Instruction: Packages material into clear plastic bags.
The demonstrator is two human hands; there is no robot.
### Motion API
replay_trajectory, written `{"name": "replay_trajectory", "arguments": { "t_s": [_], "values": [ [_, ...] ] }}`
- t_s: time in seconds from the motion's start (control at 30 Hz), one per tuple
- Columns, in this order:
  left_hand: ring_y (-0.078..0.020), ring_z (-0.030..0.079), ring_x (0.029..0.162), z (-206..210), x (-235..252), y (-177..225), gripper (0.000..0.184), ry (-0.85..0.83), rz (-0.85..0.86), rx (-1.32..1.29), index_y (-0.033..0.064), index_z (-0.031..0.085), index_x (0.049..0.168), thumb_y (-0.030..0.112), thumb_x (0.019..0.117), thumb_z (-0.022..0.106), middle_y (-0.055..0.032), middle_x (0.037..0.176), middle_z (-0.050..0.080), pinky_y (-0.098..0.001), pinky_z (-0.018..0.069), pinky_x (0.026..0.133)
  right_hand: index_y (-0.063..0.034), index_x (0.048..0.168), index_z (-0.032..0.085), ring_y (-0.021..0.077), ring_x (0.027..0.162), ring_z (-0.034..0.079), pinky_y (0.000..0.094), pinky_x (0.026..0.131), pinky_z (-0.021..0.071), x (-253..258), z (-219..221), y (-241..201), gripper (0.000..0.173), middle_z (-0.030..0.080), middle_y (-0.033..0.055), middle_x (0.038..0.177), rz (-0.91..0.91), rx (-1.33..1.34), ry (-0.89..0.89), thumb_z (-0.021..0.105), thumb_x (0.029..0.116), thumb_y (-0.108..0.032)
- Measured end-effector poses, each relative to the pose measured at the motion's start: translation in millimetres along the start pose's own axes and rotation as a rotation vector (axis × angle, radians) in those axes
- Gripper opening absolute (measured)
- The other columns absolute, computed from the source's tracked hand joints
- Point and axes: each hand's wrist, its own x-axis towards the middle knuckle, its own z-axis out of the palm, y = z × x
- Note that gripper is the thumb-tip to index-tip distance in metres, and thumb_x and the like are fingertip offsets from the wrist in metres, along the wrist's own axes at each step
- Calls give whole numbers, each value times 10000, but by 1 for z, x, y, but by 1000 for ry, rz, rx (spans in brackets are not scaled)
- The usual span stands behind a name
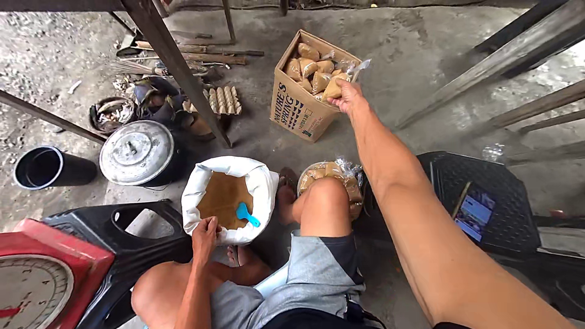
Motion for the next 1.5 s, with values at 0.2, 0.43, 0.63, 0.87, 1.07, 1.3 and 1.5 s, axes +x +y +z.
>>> {"name": "replay_trajectory", "arguments": {
  "t_s": [0.2,0.43,0.63,0.87,1.07,1.3,1.5],
  "values": [
    [-156,696,700,1,2,-4,230,19,-20,-35,-17,647,1206,127,1038,585,-98,896,716,-331,608,645,31,1489,437,418,1285,569,599,1057,482,-38,17,27,643,562,296,1390,-370,-593,-85,662,975,-283],
    [-250,719,827,6,8,34,395,-61,-74,-146,-73,554,1334,211,1059,549,-211,1041,706,-428,620,778,-39,1547,411,387,1024,705,564,860,601,-204,75,76,684,548,264,1437,-422,-977,-879,668,1009,-374],
    [-329,657,828,25,1,76,471,169,-287,-449,-52,483,1381,38,935,601,-255,1061,634,-494,585,717,-85,1598,346,334,1291,607,497,1087,507,-323,151,144,680,510,238,1507,-499,-728,-1058,556,1054,-434],
    [-292,651,973,14,-37,129,532,145,-200,-719,-47,652,1169,430,1099,427,-214,1057,675,-494,536,873,101,1380,578,330,1349,570,462,1188,399,-366,143,267,475,607,265,1402,-624,-443,-887,369,1105,-224],
    [-318,443,1451,-5,-32,139,635,315,243,-556,-13,361,1562,396,1089,473,-242,1568,432,-477,353,1219,31,1444,534,382,1331,553,559,1111,443,-359,133,284,556,587,277,1399,-245,-610,-820,340,1121,-377],
    [-363,533,1370,28,-38,72,585,170,251,-269,-55,450,1501,368,1098,423,-277,1450,549,-536,406,1169,-166,1657,149,354,1364,513,563,981,522,-387,127,157,826,335,188,1634,47,-114,-950,128,1037,-711],
    [-302,680,1124,-44,-96,99,435,273,348,-286,-36,524,1431,201,1067,546,-226,1257,674,-478,538,1014,-70,1549,401,277,1173,659,482,966,571,-321,108,118,575,598,194,1378,-440,-744,-1234,593,1055,-294]
  ]
}}
